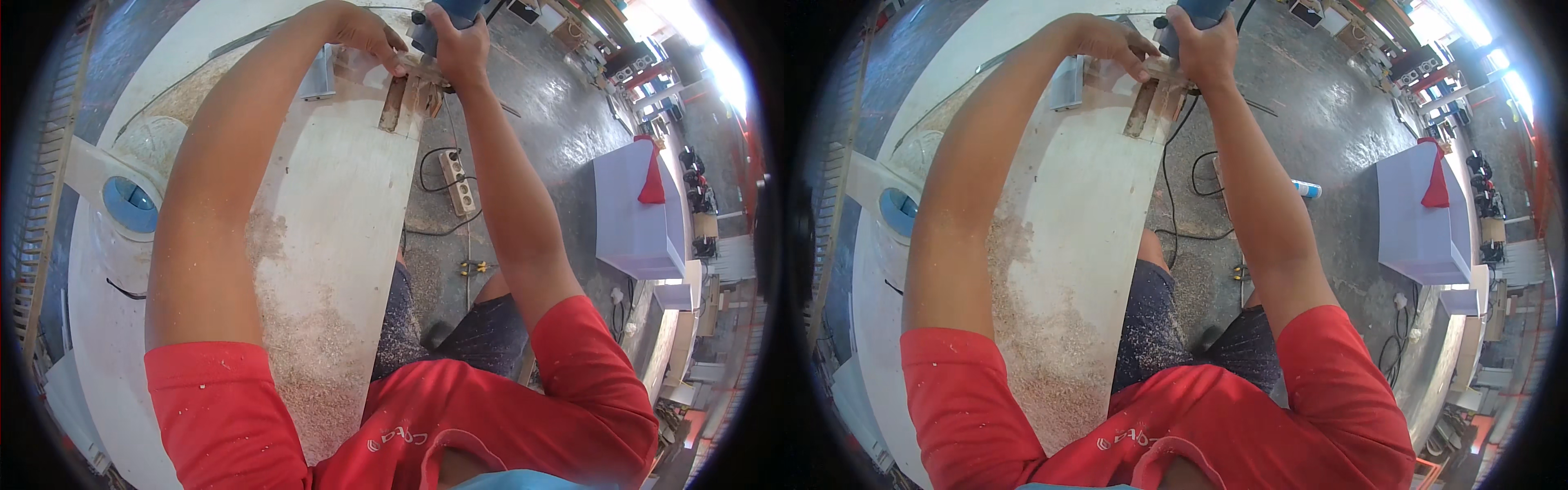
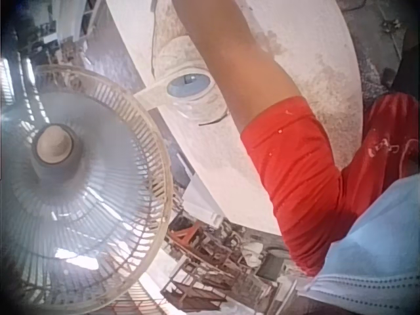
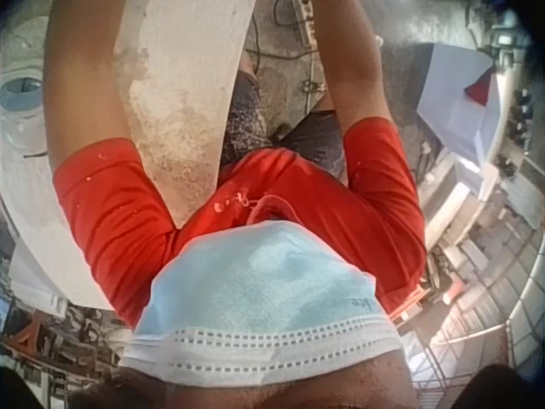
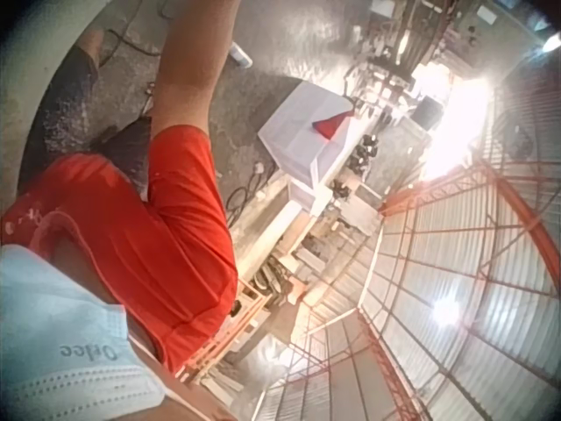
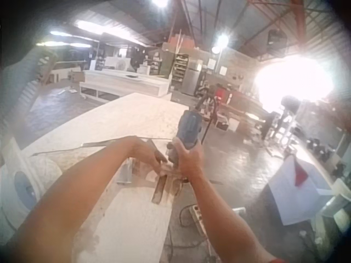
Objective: The person uses a power trimmer to cut grooves into a piece of white wood, then uses pliers to remove small remaining wood pieces from the grooves.
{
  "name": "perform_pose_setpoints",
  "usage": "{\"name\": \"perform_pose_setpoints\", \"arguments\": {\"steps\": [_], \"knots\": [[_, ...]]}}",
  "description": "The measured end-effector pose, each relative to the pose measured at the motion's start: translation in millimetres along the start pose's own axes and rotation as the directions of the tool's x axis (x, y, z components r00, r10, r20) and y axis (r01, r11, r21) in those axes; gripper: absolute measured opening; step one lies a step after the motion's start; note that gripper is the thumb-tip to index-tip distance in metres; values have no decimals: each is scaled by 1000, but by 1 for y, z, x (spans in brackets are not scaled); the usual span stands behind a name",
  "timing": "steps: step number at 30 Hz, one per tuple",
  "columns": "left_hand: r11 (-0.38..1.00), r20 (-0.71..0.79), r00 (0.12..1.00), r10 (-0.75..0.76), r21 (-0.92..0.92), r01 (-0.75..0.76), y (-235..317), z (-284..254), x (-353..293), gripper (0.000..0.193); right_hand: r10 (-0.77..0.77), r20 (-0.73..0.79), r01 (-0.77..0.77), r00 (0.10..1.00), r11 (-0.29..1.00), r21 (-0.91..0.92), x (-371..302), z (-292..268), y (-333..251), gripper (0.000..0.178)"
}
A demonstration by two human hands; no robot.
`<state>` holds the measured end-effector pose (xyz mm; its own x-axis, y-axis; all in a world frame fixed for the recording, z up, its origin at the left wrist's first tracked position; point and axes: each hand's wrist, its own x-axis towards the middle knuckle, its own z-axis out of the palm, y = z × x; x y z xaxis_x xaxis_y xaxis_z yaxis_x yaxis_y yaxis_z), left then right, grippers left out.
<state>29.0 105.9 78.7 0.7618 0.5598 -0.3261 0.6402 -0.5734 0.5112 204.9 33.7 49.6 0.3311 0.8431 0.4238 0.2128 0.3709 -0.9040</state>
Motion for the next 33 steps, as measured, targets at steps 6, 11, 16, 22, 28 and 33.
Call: {"name": "perform_pose_setpoints", "arguments": {"steps": [6,11,16,22,28,33], "knots": [[999,-69,997,28,-24,-29,-15,10,9,102,-117,-64,109,991,988,-113,-12,3,-4,45],[995,-62,994,91,37,-89,-11,13,8,103,-145,-83,114,986,947,-299,-23,0,-15,59],[991,-96,987,131,41,-128,-17,16,12,99,-227,-94,196,969,944,-267,-18,-2,-1,63],[995,-14,998,68,77,-67,-18,12,15,112,-191,-99,161,976,953,-257,-22,1,-9,61],[989,-102,984,143,58,-138,-21,19,17,90,-146,-82,126,986,970,-206,-27,5,-20,49],[991,-2,996,89,102,-88,-20,14,17,111,-128,-78,109,989,972,-208,-26,3,-11,45]]}}
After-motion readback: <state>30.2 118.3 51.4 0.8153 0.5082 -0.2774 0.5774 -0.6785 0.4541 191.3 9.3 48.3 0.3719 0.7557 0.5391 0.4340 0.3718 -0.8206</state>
